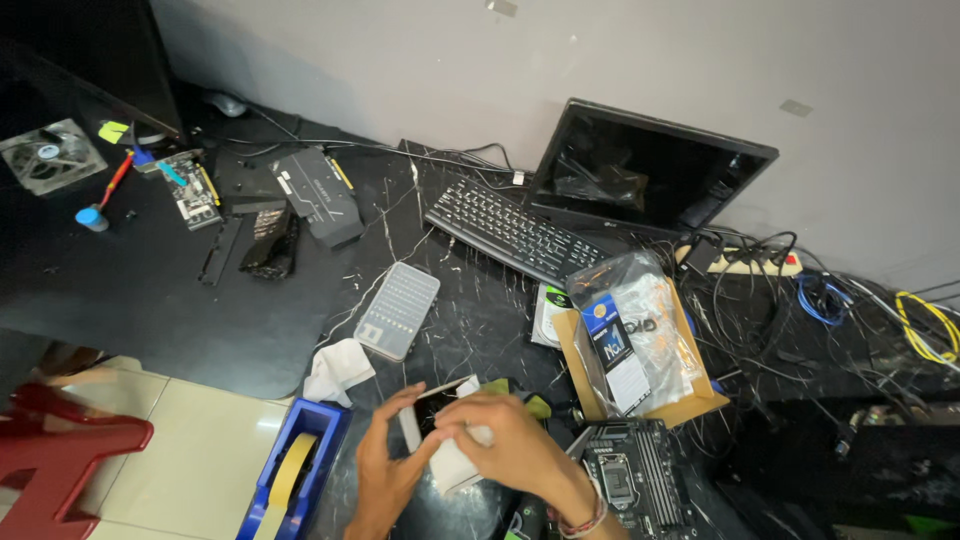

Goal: The person organizes computer components on a cluttered desk, handling a motherboard, a small white box, and a black box. They use a tissue to wipe their hands and then pick up a syringe and a screwdriver from a lower area before returning to the desk to open a cardboard box containing a Gigabyte motherboard.

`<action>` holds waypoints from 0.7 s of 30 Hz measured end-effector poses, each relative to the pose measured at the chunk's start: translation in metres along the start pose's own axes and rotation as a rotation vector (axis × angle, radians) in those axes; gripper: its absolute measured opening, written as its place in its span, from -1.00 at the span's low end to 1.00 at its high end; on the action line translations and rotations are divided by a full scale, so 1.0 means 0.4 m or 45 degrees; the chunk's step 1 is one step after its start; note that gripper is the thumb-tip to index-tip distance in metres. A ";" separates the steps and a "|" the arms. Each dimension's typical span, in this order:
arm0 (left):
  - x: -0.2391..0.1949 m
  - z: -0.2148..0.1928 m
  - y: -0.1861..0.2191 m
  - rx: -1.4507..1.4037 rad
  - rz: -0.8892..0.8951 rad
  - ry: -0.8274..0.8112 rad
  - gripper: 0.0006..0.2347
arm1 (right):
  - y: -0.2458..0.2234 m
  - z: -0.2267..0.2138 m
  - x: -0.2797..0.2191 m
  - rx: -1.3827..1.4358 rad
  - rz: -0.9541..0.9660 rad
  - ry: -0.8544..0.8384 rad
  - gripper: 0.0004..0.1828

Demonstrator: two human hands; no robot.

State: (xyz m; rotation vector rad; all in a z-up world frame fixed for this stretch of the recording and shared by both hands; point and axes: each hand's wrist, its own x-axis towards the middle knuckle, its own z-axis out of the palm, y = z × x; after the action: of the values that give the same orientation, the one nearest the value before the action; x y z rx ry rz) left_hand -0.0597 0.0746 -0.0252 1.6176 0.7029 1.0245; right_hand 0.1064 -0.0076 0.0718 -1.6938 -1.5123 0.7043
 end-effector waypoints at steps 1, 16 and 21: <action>0.005 0.002 0.000 -0.004 -0.001 -0.009 -0.53 | 0.024 -0.017 -0.009 -0.002 0.007 0.007 -0.86; 0.060 0.031 -0.052 0.285 -0.253 -0.433 -0.30 | 0.255 -0.091 0.012 -0.166 1.118 -0.527 -0.08; 0.134 0.084 -0.020 0.241 -0.037 -0.179 -0.30 | 0.458 -0.034 0.022 -0.510 0.925 -0.630 -0.40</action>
State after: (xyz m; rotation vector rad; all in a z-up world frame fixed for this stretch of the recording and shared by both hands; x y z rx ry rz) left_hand -0.0046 0.1068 -0.0211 1.8182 0.7431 0.8340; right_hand 0.2240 -0.0059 -0.0695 -2.5620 -1.3913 1.3398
